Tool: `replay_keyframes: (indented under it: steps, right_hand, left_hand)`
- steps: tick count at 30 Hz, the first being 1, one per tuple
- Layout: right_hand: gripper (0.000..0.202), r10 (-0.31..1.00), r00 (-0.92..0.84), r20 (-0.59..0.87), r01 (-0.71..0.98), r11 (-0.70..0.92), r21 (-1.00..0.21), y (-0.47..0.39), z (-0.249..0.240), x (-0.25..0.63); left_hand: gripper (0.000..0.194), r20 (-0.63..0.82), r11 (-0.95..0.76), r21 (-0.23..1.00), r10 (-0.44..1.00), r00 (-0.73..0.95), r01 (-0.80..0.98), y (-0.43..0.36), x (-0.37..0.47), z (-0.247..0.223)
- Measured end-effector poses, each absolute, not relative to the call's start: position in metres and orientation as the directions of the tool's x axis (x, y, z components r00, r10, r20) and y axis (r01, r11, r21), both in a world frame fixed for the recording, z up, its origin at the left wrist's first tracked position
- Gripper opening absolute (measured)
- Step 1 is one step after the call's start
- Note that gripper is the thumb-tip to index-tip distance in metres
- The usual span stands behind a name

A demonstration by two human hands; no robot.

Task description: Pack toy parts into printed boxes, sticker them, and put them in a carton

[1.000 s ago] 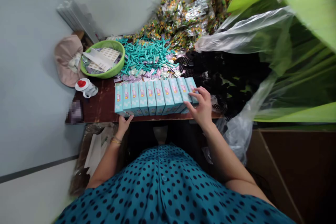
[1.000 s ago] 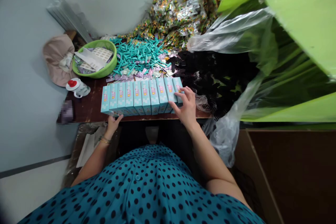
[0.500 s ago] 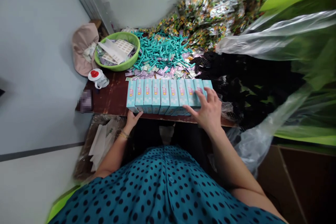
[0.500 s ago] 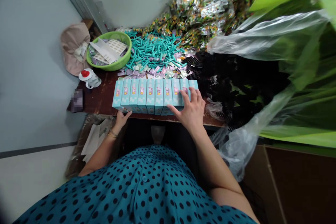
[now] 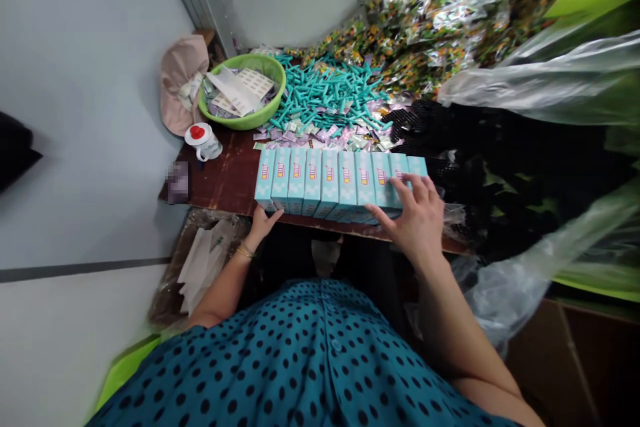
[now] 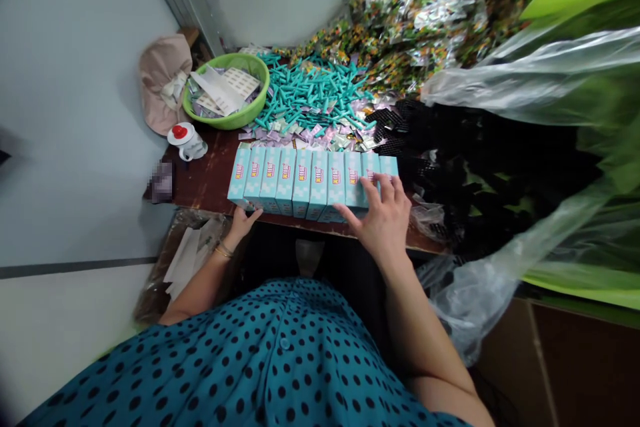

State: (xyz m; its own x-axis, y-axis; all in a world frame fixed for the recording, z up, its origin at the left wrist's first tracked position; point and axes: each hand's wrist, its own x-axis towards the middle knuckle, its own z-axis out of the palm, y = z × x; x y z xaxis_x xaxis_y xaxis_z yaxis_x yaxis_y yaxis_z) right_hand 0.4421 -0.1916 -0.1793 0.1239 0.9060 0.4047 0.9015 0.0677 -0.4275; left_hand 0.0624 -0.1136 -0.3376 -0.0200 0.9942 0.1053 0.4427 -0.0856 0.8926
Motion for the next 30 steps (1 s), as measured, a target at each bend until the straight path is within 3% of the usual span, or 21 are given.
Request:
replay_keyframes:
  steps: [4, 6, 10, 12, 15, 19, 24, 30]
  right_hand:
    - [0.063, 0.847, 0.364, 0.387, 0.462, 0.196, -0.865, -0.188, -0.204, 0.485]
    - [0.069, 0.831, 0.489, 0.267, 0.253, 0.157, -0.955, -0.185, -0.232, 0.497]
    - [0.099, 0.897, 0.431, 0.092, 0.076, 0.066, -0.995, -0.183, -0.281, 0.489]
    - [0.1, 0.885, 0.446, 0.132, 0.111, 0.091, -0.99, -0.185, -0.285, 0.485]
    - [0.08, 0.823, 0.491, 0.284, 0.308, 0.141, -0.941, -0.188, -0.261, 0.49]
    - [0.057, 0.831, 0.318, 0.457, 0.575, 0.215, -0.79, -0.182, -0.206, 0.51]
    - [0.042, 0.918, -0.045, 0.394, 0.732, 0.299, -0.612, -0.161, -0.165, 0.523]
    - [0.032, 0.895, -0.255, 0.366, 0.778, 0.414, -0.472, -0.142, -0.144, 0.499]
  left_hand:
    - [0.029, 0.117, -0.105, 0.882, 0.993, 0.003, 0.459, -0.113, 0.06, -0.334]
    - [0.029, 0.124, -0.118, 0.88, 0.992, 0.017, 0.46, -0.112, 0.06, -0.331]
    - [0.031, 0.131, -0.133, 0.88, 0.991, 0.035, 0.455, -0.109, 0.058, -0.329]
    - [0.031, 0.13, -0.136, 0.88, 0.99, 0.044, 0.455, -0.108, 0.056, -0.329]
    - [0.031, 0.133, -0.138, 0.873, 0.99, 0.044, 0.468, -0.105, 0.053, -0.329]
    - [0.03, 0.146, -0.147, 0.857, 0.988, 0.041, 0.494, -0.103, 0.053, -0.328]
    - [0.031, 0.159, -0.15, 0.851, 0.987, 0.025, 0.503, -0.104, 0.056, -0.327]
    - [0.032, 0.143, -0.127, 0.861, 0.99, 0.005, 0.493, -0.107, 0.059, -0.33]
